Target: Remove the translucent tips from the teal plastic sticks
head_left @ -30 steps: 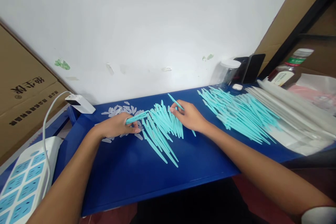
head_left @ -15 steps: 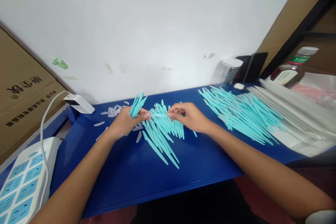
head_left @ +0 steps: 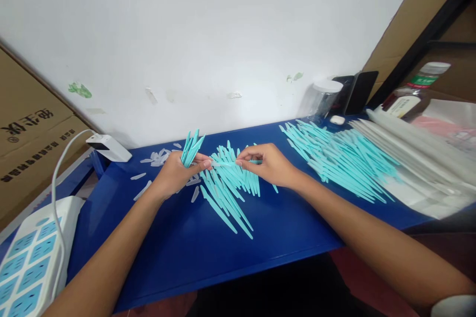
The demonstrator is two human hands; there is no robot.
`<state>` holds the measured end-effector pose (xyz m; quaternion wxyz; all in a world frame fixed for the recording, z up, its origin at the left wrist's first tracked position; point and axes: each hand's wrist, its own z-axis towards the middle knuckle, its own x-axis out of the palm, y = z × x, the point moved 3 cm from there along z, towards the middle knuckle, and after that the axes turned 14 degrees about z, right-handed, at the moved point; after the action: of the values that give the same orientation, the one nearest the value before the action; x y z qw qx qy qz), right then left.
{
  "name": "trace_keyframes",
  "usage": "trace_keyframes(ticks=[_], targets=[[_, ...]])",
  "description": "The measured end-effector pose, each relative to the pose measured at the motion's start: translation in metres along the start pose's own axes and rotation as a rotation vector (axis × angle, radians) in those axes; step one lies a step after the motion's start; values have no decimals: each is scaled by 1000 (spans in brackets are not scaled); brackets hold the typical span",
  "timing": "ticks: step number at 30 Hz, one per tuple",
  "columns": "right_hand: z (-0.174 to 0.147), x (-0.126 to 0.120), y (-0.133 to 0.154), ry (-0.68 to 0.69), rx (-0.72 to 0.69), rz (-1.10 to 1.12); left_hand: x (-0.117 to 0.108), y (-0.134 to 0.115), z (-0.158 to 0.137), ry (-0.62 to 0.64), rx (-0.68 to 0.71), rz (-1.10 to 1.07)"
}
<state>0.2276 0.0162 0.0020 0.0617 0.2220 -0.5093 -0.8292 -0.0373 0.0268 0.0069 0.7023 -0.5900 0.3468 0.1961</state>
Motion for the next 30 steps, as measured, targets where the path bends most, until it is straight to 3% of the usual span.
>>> trace_keyframes(ticks=[8, 12, 16, 20, 23, 25, 28, 30], targets=[[-4, 14, 4, 13, 30, 50, 20, -10, -6, -60, -9, -79], [0, 7, 7, 2, 8, 6, 15, -10, -5, -92, 9, 11], [6, -40, 6, -157, 97, -427, -10, -7, -3, -144, -45, 166], [-6, -116, -3, -505, 390, -872, -36, -3, -5, -130, -100, 159], [-27, -159, -16, -566, 679, -901, -49, 1, -5, -31, -78, 169], [-38, -175, -19, -573, 764, -908, -52, 3, -6, 120, -36, 237], [-41, -177, -18, -592, 773, -940, -49, 4, -8, 359, 12, 375], [-34, -161, -13, -590, 666, -926, -44, 3, -9, 444, 29, 427]])
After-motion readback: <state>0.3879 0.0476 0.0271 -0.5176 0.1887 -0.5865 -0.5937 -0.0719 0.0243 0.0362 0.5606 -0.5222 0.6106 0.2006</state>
